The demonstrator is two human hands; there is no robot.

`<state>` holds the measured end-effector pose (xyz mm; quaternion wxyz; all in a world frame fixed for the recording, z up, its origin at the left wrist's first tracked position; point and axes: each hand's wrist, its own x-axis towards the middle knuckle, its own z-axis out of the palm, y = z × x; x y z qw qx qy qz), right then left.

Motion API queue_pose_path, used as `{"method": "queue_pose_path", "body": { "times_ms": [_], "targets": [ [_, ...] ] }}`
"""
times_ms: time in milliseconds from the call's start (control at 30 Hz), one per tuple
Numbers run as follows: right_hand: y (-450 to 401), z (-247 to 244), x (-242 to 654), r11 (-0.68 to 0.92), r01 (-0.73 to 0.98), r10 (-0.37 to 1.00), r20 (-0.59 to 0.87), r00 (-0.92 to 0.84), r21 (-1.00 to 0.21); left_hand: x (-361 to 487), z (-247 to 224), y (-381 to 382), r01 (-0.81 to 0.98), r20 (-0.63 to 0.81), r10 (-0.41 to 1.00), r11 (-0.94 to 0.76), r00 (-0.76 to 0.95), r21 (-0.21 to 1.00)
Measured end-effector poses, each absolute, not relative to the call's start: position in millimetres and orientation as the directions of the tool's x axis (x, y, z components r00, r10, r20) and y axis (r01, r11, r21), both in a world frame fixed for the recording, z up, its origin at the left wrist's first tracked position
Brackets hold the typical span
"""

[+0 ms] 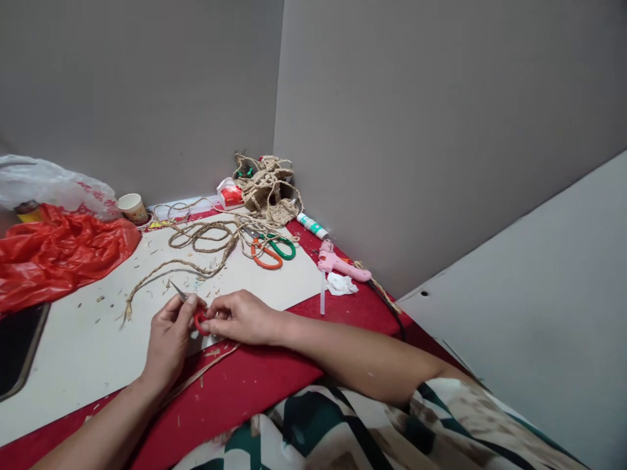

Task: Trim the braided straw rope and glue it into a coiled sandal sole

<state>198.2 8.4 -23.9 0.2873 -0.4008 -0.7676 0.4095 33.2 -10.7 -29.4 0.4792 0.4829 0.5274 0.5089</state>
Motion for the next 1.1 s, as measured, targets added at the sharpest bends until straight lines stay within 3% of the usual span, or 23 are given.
{"method": "queue_pose_path", "body": {
  "times_ms": [233,367,500,633,800,967,1100],
  "targets": [
    [-2,-17,203,0.382,0.490,0.849,0.088,-0.521,-0.784,41,-23,-21,0.197,0.172,0.981,-0.186,0.085,0.963],
    [-6,-1,237,0.389,0.608,0.881,0.086,-0.466,-0.692,44,-14,-26,0.238,0.082,0.984,-0.118,0.157,0.964],
    [0,13,285,0.337,0.780,0.929,0.051,-0.367,-0.527,40,2,-27,0.343,0.014,0.976,-0.089,0.217,0.935],
    [9,18,312,0.261,0.902,0.962,0.011,-0.274,-0.345,34,15,-6,0.565,0.075,0.934,-0.275,0.350,0.778],
    [22,24,313,0.230,0.941,0.970,-0.018,-0.241,-0.248,34,7,55,0.732,0.232,0.869,-0.494,0.437,0.470],
    [58,42,321,0.151,0.967,0.988,0.053,-0.143,-0.205,31,-14,112,0.772,0.300,0.843,-0.532,0.446,0.348],
    [114,47,335,-0.077,0.983,0.987,0.126,0.099,-0.166,14,-30,137,0.785,0.350,0.833,-0.536,0.429,0.312]
  ]
}}
